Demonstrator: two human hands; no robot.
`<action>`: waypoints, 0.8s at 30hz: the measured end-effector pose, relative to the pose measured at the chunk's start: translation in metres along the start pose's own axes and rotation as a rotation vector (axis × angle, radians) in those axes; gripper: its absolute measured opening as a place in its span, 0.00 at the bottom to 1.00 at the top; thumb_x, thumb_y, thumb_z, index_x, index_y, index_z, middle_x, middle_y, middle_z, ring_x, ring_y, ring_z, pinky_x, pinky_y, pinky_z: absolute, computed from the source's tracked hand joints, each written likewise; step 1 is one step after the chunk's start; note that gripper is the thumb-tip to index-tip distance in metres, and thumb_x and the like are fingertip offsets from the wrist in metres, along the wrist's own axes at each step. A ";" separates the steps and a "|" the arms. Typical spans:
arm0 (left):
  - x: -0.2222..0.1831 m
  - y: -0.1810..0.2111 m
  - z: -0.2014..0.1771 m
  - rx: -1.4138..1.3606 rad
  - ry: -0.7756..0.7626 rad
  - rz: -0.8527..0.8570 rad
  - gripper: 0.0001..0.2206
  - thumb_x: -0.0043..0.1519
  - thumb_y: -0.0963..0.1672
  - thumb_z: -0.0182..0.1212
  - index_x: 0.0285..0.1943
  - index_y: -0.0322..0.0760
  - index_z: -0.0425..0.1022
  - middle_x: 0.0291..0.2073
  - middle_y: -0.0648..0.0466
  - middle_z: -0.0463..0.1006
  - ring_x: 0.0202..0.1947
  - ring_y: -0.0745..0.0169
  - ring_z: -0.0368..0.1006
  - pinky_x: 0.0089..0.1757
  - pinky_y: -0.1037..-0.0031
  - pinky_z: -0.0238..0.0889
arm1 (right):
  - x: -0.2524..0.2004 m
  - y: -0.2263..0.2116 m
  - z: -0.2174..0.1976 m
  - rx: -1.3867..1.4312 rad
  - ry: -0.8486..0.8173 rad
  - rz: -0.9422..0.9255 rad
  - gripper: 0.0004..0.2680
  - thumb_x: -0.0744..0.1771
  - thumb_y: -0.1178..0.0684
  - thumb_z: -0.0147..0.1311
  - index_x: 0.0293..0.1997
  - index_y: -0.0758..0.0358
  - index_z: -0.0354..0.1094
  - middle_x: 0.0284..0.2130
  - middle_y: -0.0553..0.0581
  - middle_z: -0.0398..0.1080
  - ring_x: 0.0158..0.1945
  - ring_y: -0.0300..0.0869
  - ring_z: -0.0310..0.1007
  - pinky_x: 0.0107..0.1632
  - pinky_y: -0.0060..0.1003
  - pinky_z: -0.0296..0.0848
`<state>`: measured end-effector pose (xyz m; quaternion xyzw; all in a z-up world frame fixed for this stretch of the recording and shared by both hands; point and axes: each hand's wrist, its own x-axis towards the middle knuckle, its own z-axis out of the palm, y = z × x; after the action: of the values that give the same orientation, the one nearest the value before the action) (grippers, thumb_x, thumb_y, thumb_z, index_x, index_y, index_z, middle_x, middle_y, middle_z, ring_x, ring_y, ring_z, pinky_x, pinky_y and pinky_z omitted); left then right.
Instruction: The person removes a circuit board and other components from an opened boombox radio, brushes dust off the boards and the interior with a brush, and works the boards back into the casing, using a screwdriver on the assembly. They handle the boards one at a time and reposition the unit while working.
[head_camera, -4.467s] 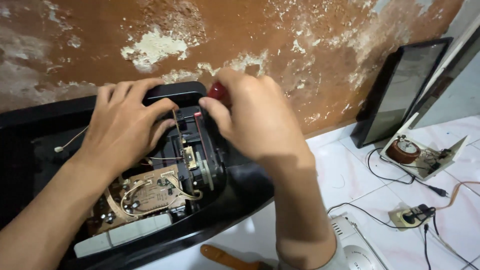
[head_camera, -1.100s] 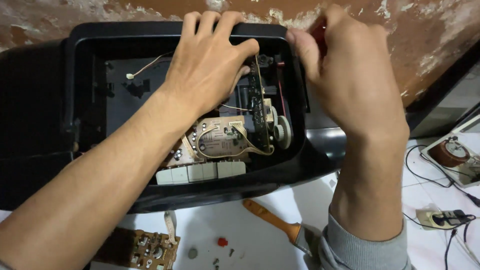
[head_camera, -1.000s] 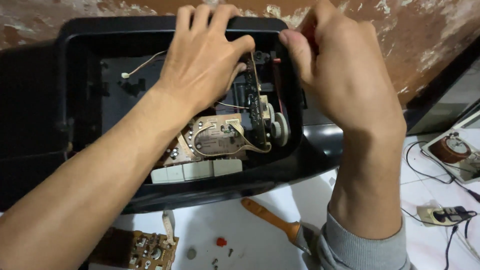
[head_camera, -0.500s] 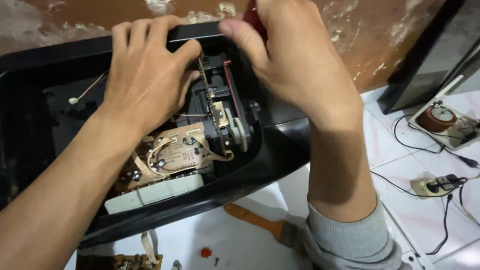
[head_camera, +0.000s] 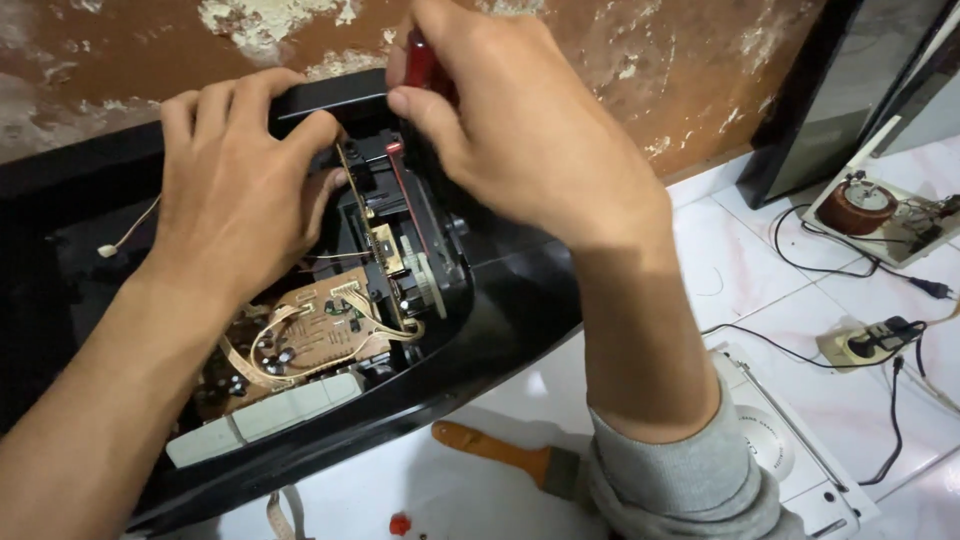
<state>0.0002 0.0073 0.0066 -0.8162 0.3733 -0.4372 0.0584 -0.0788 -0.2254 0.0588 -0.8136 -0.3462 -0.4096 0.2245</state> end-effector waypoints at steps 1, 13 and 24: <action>0.000 0.000 0.000 0.006 -0.009 -0.004 0.11 0.61 0.45 0.70 0.49 0.39 0.78 0.63 0.42 0.73 0.56 0.43 0.66 0.56 0.55 0.56 | 0.002 -0.004 0.003 -0.011 0.036 0.030 0.05 0.68 0.63 0.58 0.40 0.77 0.67 0.32 0.66 0.77 0.27 0.52 0.77 0.33 0.45 0.73; -0.001 -0.003 0.005 -0.002 0.019 -0.007 0.11 0.62 0.46 0.71 0.47 0.39 0.78 0.60 0.42 0.72 0.54 0.43 0.65 0.54 0.54 0.55 | 0.005 -0.002 0.028 -0.050 0.100 0.025 0.06 0.71 0.60 0.52 0.40 0.76 0.66 0.28 0.66 0.73 0.25 0.55 0.71 0.30 0.48 0.69; 0.000 -0.003 0.008 0.008 -0.044 -0.025 0.10 0.63 0.47 0.70 0.47 0.39 0.79 0.60 0.42 0.72 0.53 0.42 0.65 0.54 0.54 0.55 | 0.000 0.012 0.017 -0.046 -0.028 0.016 0.07 0.73 0.61 0.52 0.41 0.77 0.68 0.28 0.66 0.72 0.21 0.51 0.68 0.25 0.46 0.67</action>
<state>0.0074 0.0073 0.0032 -0.8298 0.3601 -0.4214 0.0642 -0.0615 -0.2220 0.0477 -0.8269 -0.3336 -0.4041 0.2041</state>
